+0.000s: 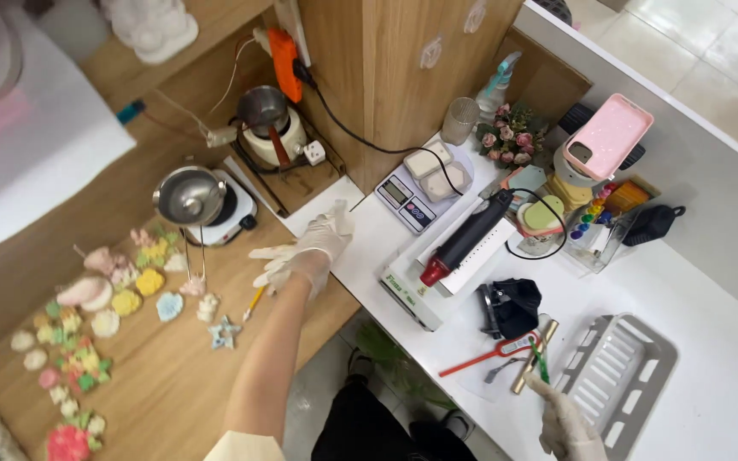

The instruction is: Clean a plastic production tray and equipment using a cloth and heat gun.

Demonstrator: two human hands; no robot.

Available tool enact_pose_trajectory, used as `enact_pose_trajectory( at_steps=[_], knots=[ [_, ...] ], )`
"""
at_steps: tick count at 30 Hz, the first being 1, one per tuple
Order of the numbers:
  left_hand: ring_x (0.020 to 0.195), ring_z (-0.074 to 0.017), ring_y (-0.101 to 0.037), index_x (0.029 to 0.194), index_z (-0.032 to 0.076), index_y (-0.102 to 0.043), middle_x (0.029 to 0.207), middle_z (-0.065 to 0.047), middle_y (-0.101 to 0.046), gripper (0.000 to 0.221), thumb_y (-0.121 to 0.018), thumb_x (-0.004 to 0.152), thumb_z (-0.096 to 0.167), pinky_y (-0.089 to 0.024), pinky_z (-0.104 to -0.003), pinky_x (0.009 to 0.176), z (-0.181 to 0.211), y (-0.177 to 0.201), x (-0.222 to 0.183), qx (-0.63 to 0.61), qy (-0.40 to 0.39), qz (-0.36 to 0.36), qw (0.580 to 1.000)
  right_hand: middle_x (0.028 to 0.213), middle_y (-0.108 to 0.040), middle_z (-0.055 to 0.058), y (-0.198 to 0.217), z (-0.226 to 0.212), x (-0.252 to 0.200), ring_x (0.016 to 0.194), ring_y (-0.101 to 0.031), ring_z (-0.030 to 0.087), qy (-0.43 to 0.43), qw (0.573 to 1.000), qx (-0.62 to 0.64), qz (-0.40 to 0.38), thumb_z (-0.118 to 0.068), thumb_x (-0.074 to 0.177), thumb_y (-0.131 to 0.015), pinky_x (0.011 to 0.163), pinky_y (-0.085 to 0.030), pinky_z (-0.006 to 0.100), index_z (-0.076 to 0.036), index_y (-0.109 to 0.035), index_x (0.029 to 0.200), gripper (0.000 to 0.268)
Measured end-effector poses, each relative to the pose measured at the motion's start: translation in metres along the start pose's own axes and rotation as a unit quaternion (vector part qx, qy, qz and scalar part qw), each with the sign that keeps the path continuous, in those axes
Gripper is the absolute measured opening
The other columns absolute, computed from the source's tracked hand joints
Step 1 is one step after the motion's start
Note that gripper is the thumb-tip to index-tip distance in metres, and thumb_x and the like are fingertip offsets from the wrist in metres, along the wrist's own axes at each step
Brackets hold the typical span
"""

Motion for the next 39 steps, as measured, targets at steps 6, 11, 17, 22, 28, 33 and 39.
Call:
enact_pose_trajectory(
  at_steps=[6,11,17,22,28,33,39],
  knots=[
    [0.152,-0.0288,-0.029,0.156,0.016,-0.037,0.164,-0.008,-0.034,0.072,-0.038,0.100,0.062,-0.014,-0.049,0.124,0.038,0.083,0.004,-0.166,0.065,-0.166,0.970,0.063,-0.021,-0.007,-0.130,-0.060,-0.050,0.052,-0.019,0.009,0.037,0.994,0.103,-0.002,-0.054,0.101,-0.040,0.048,-0.020,0.027,0.008,-0.058,0.140,0.075],
    [0.137,-0.0252,-0.057,0.144,0.002,-0.052,0.147,-0.017,-0.060,0.077,-0.045,0.097,0.063,-0.040,-0.036,0.122,-0.051,0.028,0.075,-0.547,0.050,-0.180,0.816,0.063,-0.025,-0.003,-0.183,-0.064,-0.050,0.055,-0.026,0.010,0.020,0.976,0.212,-0.044,-0.065,0.099,-0.037,0.050,-0.024,0.026,0.014,-0.055,0.140,0.091],
    [0.121,-0.0223,-0.061,0.135,0.003,-0.058,0.132,-0.011,-0.066,0.062,-0.043,0.103,0.054,-0.046,-0.039,0.104,-0.074,0.032,0.047,-0.638,0.013,-0.201,0.743,0.084,-0.055,0.004,-0.250,-0.100,-0.056,0.070,-0.050,0.015,-0.077,0.926,0.366,-0.057,-0.064,0.089,-0.045,0.064,-0.041,0.027,0.005,-0.045,0.145,0.089],
    [0.118,-0.0205,-0.064,0.122,0.012,-0.069,0.125,-0.005,-0.071,0.040,-0.066,0.096,0.041,-0.048,-0.037,0.104,-0.064,0.069,-0.022,-0.429,-0.035,0.050,0.901,0.112,-0.066,0.009,-0.268,-0.089,-0.030,0.093,-0.064,0.015,-0.035,0.896,0.385,-0.218,-0.025,0.083,-0.068,0.086,-0.054,0.029,0.002,-0.041,0.150,0.077],
    [0.118,-0.0197,-0.067,0.134,0.008,-0.063,0.129,-0.007,-0.070,0.039,-0.069,0.099,0.024,-0.055,-0.036,0.101,-0.044,0.065,-0.090,-0.322,-0.255,0.132,0.902,0.115,-0.066,0.009,-0.290,-0.072,-0.009,0.104,-0.066,0.016,-0.041,0.924,0.325,-0.199,0.001,0.096,-0.060,0.094,-0.054,0.027,0.004,-0.043,0.151,0.059],
    [0.111,-0.0157,-0.068,0.143,0.010,-0.054,0.125,-0.003,-0.069,0.047,-0.064,0.097,0.015,-0.056,-0.033,0.095,-0.025,0.035,-0.137,-0.525,-0.166,-0.188,0.813,0.122,-0.072,0.010,-0.302,-0.068,-0.024,0.100,-0.070,0.017,0.169,0.984,0.046,-0.036,0.004,0.095,-0.066,0.090,-0.056,0.028,0.002,-0.066,0.133,0.038],
    [0.094,-0.0154,-0.067,0.138,0.001,-0.063,0.106,-0.009,-0.073,0.044,-0.066,0.095,0.005,-0.055,-0.031,0.083,-0.013,0.012,-0.173,-0.638,-0.020,-0.386,0.666,0.122,-0.074,0.006,-0.311,-0.115,-0.066,0.104,-0.075,0.017,0.402,0.862,-0.289,0.114,0.005,0.083,-0.073,0.096,-0.057,0.028,-0.011,-0.068,0.135,0.054]
  ],
)
Point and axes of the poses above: each hand's wrist, its own x-axis towards the middle knuckle, its own y-axis out of the back of the hand, z = x × y, the point moved 1 cm from there along x, towards the middle knuckle
